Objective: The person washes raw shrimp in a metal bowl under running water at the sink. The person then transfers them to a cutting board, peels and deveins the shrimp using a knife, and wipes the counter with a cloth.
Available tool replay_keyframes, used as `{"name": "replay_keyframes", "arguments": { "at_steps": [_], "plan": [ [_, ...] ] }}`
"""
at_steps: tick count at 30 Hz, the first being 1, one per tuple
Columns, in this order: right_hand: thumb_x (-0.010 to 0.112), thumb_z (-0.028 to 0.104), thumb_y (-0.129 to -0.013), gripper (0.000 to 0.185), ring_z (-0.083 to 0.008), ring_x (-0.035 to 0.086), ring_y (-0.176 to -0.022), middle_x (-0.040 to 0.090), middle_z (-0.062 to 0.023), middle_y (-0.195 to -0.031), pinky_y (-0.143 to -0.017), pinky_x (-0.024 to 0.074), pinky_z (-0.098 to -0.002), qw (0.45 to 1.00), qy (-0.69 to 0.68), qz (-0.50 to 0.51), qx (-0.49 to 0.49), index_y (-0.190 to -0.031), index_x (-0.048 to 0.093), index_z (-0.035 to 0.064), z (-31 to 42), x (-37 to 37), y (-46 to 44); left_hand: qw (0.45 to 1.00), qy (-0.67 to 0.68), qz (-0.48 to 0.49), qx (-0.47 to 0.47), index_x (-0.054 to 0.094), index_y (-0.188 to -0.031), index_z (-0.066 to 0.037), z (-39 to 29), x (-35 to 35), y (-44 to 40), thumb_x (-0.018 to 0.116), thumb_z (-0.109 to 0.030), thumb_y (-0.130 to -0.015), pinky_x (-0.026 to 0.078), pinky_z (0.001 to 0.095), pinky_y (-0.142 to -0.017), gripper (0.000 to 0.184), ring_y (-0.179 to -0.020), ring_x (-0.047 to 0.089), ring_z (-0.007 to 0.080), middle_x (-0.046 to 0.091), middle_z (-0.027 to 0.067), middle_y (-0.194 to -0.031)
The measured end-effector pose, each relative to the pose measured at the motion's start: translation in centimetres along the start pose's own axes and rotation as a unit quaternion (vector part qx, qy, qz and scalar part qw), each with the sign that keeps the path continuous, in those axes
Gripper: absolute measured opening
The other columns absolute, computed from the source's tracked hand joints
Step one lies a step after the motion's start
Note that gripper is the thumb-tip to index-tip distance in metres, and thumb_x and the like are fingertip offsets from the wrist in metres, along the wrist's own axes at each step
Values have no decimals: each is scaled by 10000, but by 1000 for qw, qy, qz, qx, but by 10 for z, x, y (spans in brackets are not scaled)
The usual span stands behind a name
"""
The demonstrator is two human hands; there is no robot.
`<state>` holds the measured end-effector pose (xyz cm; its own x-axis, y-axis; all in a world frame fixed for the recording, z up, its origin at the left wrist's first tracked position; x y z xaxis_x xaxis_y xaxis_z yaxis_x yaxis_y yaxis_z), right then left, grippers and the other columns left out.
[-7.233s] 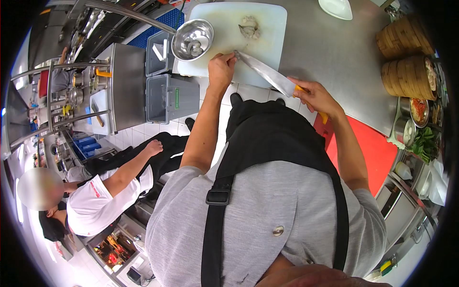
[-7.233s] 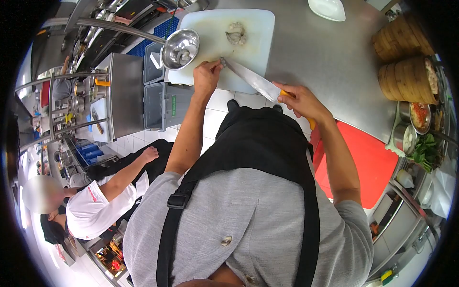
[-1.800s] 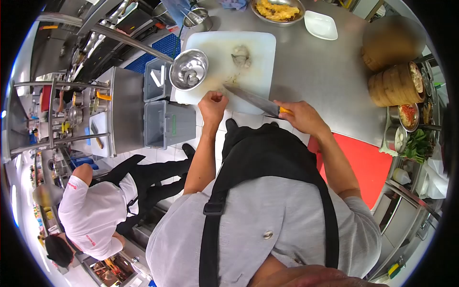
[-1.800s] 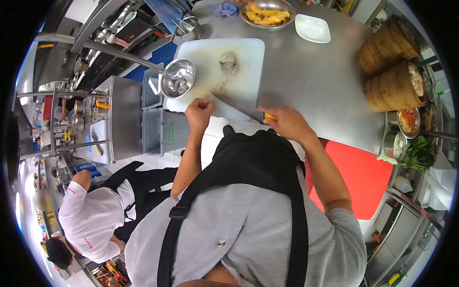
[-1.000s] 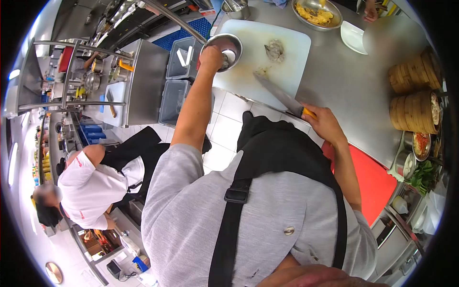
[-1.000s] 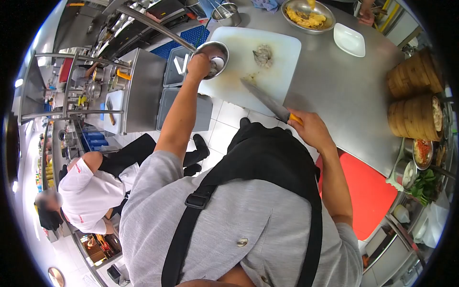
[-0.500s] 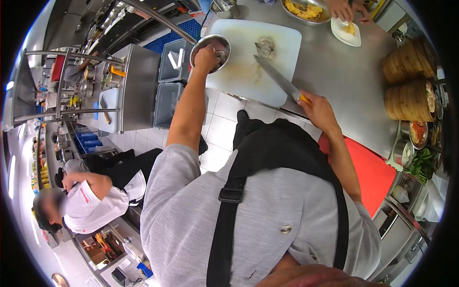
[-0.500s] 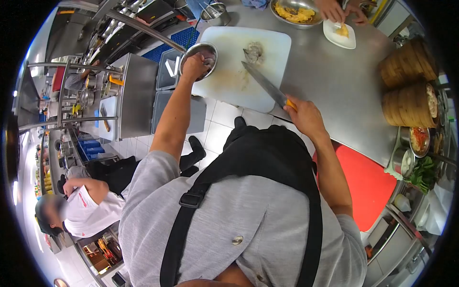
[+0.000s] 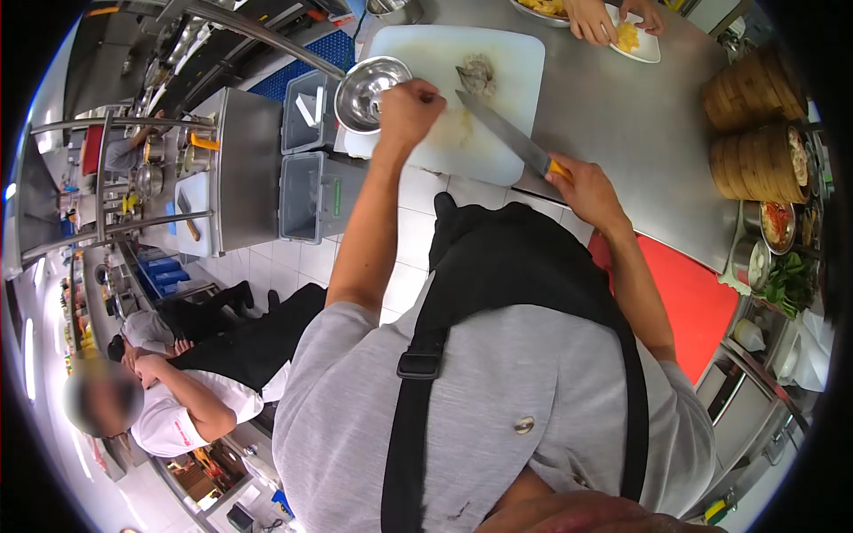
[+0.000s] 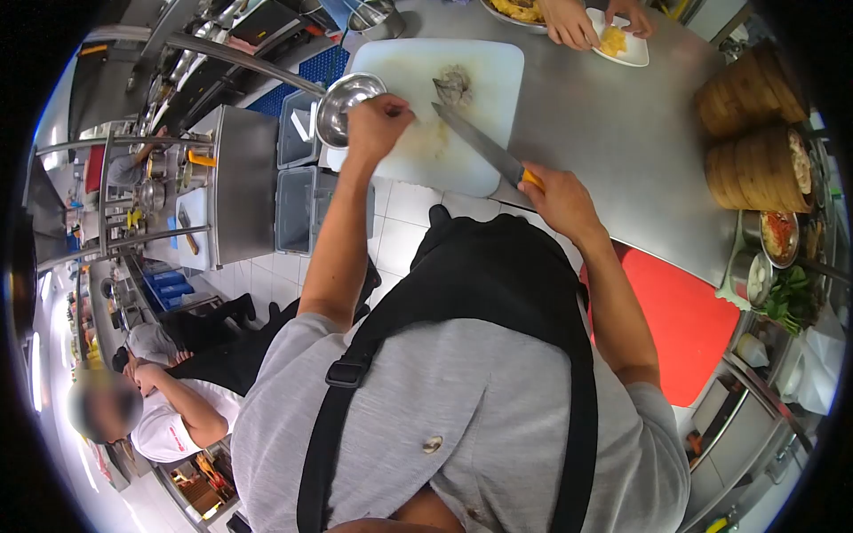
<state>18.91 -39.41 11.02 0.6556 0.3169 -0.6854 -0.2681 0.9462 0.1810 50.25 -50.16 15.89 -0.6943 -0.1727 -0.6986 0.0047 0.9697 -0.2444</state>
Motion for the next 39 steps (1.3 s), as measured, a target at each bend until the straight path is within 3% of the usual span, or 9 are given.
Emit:
{"name": "replay_keyframes", "arguments": {
  "at_steps": [4, 7, 10, 16, 19, 22, 34, 39],
  "plan": [
    [702, 263, -1019, 415, -430, 709, -917, 758, -224, -1024, -858, 546, -466, 1000, 0, 12, -3, -1373, 687, 47, 10, -6, 0, 992, 30, 64, -106, 811, -961, 13, 42, 60, 27, 820, -167, -785, 614, 351, -768, 252, -779, 788, 266, 798, 186, -859],
    [696, 261, -1011, 408, -427, 709, -952, 758, -215, -1036, -862, 548, -488, 1000, 5, 10, -13, -1372, 687, 72, 9, -6, 1, 996, 38, 32, -76, 812, -971, 11, 46, 60, 38, 814, -173, -798, 610, 352, -776, 253, -793, 786, 275, 800, 189, -879],
    [689, 237, -1005, 398, -432, 706, -973, 758, -213, -1047, -872, 548, -503, 1000, 2, 12, -23, -1373, 686, 85, 6, -4, 1, 992, 88, 76, -50, 811, -968, 6, 44, 71, 44, 798, -161, -806, 608, 369, -771, 234, -797, 785, 280, 797, 188, -877],
    [682, 180, -996, 398, -439, 701, -1008, 756, -216, -1091, -900, 546, -502, 999, 10, 1, -33, -1379, 680, 75, 25, -17, 9, 995, -39, 89, -11, 791, -941, 13, 25, 62, 36, 777, -118, -788, 591, 387, -717, 202, -742, 757, 309, 764, 184, -803],
    [681, 159, -990, 400, -439, 698, -1029, 754, -215, -1117, -917, 543, -503, 999, 10, -5, -48, -1381, 679, 72, 37, -27, 16, 996, -22, 91, -7, 781, -920, 9, 22, 62, 33, 780, -119, -778, 576, 399, -689, 192, -709, 736, 324, 752, 192, -792],
    [683, 150, -988, 399, -433, 699, -1048, 755, -206, -1141, -940, 543, -502, 998, 23, -9, -64, -1380, 681, 77, 42, -32, 20, 996, -9, 87, -1, 765, -935, 23, 21, 64, 32, 805, -135, -793, 565, 371, -665, 216, -667, 715, 241, 754, 160, -784],
    [679, 148, -996, 389, -402, 699, -1114, 745, -176, -1238, -983, 545, -487, 997, 61, 7, -51, -1381, 691, 97, 50, -47, 29, 993, -21, 87, 73, 741, -909, -10, -3, 66, 27, 785, -133, -769, 578, 402, -693, 191, -708, 734, 329, 744, 189, -807],
    [676, 163, -999, 382, -403, 702, -1089, 749, -173, -1218, -970, 546, -490, 993, 89, -4, -77, -1376, 697, 105, 45, -42, 26, 993, -16, 89, 78, 745, -907, -10, -4, 67, 26, 782, -106, -774, 581, 399, -710, 169, -728, 738, 320, 748, 183, -825]
  ]
}}
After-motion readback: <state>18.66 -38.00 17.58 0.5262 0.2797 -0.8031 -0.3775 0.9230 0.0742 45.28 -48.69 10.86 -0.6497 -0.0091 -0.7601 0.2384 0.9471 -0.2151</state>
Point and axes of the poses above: each hand's wrist, its own y-axis away from the middle knuckle, its own x-axis out of the palm, z = x × y, the point moved 10 cm from there along -y, towards the middle knuckle
